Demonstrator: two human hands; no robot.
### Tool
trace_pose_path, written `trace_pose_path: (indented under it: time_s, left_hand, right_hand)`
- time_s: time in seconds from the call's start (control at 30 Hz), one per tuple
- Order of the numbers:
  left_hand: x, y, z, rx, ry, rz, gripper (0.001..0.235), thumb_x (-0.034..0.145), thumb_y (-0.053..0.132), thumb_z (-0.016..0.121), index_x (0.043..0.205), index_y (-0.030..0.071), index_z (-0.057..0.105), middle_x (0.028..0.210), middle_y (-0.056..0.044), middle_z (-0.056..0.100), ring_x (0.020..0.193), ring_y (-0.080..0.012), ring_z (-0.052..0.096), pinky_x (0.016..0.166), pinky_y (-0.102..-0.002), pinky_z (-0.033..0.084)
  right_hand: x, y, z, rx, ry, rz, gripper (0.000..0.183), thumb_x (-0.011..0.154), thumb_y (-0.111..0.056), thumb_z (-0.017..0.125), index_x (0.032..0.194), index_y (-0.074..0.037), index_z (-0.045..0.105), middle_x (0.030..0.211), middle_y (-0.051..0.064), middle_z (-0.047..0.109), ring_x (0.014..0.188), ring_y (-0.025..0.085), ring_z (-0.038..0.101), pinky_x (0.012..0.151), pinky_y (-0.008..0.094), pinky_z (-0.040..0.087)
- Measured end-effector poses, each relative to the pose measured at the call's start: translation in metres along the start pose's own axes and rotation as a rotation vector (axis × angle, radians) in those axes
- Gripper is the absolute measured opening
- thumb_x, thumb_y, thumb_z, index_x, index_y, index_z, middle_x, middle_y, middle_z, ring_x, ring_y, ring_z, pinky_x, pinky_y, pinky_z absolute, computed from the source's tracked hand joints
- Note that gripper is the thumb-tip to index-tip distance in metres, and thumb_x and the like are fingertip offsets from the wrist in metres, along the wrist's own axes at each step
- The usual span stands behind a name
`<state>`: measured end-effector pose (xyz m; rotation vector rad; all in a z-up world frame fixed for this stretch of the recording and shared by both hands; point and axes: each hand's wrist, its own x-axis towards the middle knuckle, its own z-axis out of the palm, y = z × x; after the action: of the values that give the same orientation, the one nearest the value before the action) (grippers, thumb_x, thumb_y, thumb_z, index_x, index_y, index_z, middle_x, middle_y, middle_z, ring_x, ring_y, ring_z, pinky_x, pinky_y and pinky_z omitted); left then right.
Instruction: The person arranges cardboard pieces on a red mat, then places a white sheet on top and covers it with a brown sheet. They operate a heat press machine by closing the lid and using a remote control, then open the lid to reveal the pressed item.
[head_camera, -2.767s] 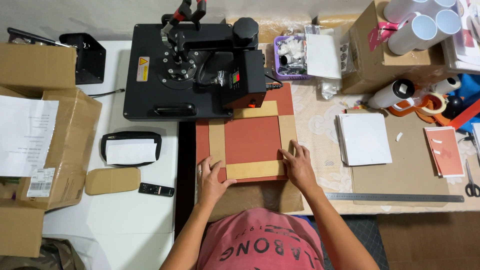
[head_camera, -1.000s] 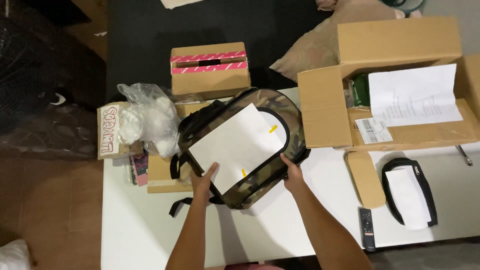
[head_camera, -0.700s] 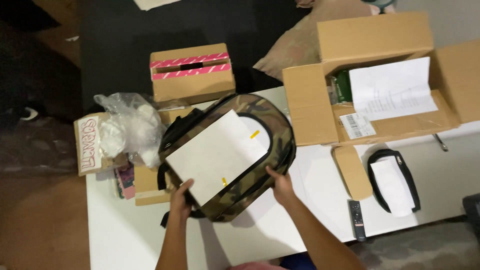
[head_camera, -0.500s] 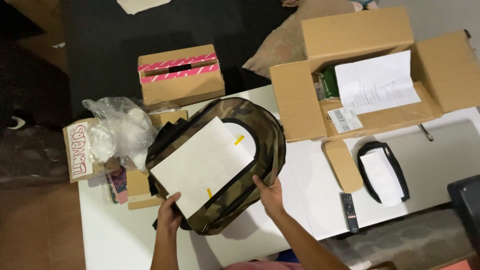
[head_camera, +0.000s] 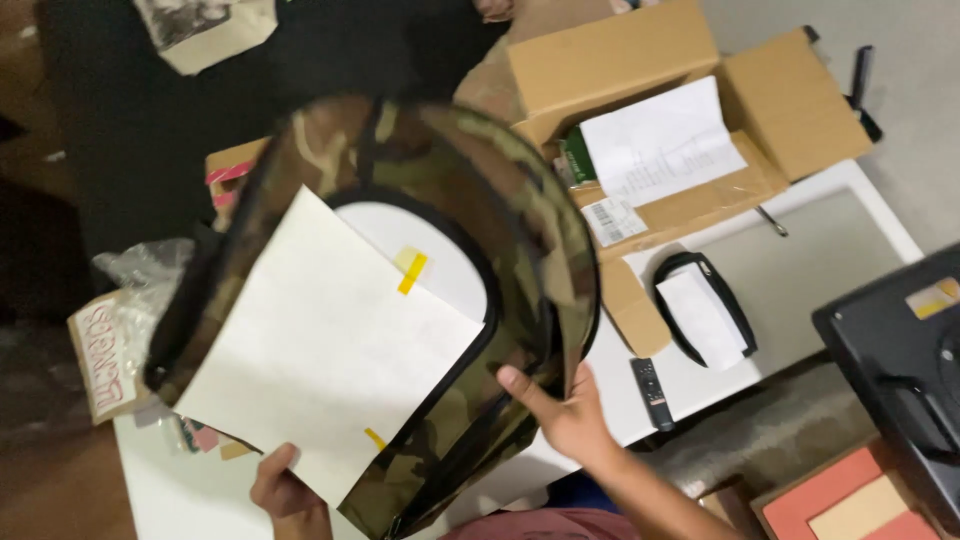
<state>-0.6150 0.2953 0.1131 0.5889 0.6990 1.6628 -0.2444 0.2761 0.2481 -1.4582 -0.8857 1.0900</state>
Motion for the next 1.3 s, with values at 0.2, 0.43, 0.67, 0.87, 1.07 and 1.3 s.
trace_pose_path:
  time_s: [0.2,0.43,0.67,0.87,1.07,1.3]
  left_hand:
    - [0.067,-0.021,0.149,0.105,0.056,-0.003,0.07,0.086,0.015,0.061,0.15,-0.014,0.06,0.161,-0.023,0.063,0.155,-0.0394,0.061,0.141,-0.048,0.046]
    - [0.144,-0.114,0.37,-0.08,-0.068,-0.349,0.051,0.081,0.002,0.075,0.131,-0.001,0.079,0.115,-0.015,0.079,0.107,-0.0316,0.077,0.105,-0.056,0.061]
    - [0.191,-0.307,0.374,0.533,0.0,-0.539,0.082,0.085,0.027,0.098,0.154,0.006,0.06,0.144,-0.015,0.064,0.14,-0.0319,0.058,0.119,-0.05,0.05]
    - [0.113,-0.315,0.298,0.946,-0.037,-0.565,0.077,0.093,0.044,0.097,0.153,0.007,0.067,0.144,-0.017,0.075,0.136,-0.0337,0.071,0.112,-0.05,0.058]
    - [0.008,-0.266,0.139,0.885,0.104,-0.636,0.061,0.094,0.018,0.096,0.145,-0.004,0.07,0.132,-0.024,0.075,0.122,-0.0335,0.073,0.1,-0.045,0.064]
    - [-0.048,-0.157,0.001,1.061,0.614,-0.635,0.044,0.1,0.021,0.084,0.138,0.001,0.074,0.131,-0.015,0.074,0.116,-0.0288,0.072,0.099,-0.042,0.063]
  right_hand:
    - [0.056,-0.119,-0.092,0.05,0.276,-0.009,0.068,0.08,-0.024,0.092,0.142,-0.008,0.07,0.136,0.009,0.082,0.124,0.025,0.079,0.111,0.043,0.066]
    - [0.146,-0.13,-0.206,0.308,0.527,-0.343,0.055,0.094,-0.013,0.099,0.138,-0.002,0.068,0.121,0.012,0.079,0.112,0.03,0.083,0.098,0.049,0.072]
    - [0.287,0.06,-0.326,0.364,0.586,-0.045,0.085,0.1,-0.025,0.101,0.164,0.002,0.052,0.151,0.031,0.066,0.141,0.051,0.067,0.114,0.067,0.057]
    - [0.248,0.11,-0.342,0.165,0.557,0.116,0.099,0.111,-0.039,0.09,0.173,0.011,0.03,0.161,0.045,0.047,0.15,0.06,0.053,0.124,0.068,0.049]
    - [0.183,0.214,-0.358,-0.092,0.786,-0.11,0.052,0.113,-0.022,0.089,0.153,-0.003,0.061,0.131,0.023,0.067,0.123,0.034,0.068,0.102,0.047,0.061]
    - [0.078,0.406,-0.265,-0.135,0.129,0.163,0.022,0.1,0.003,0.078,0.116,-0.01,0.071,0.122,0.008,0.084,0.105,0.019,0.081,0.09,0.032,0.063]
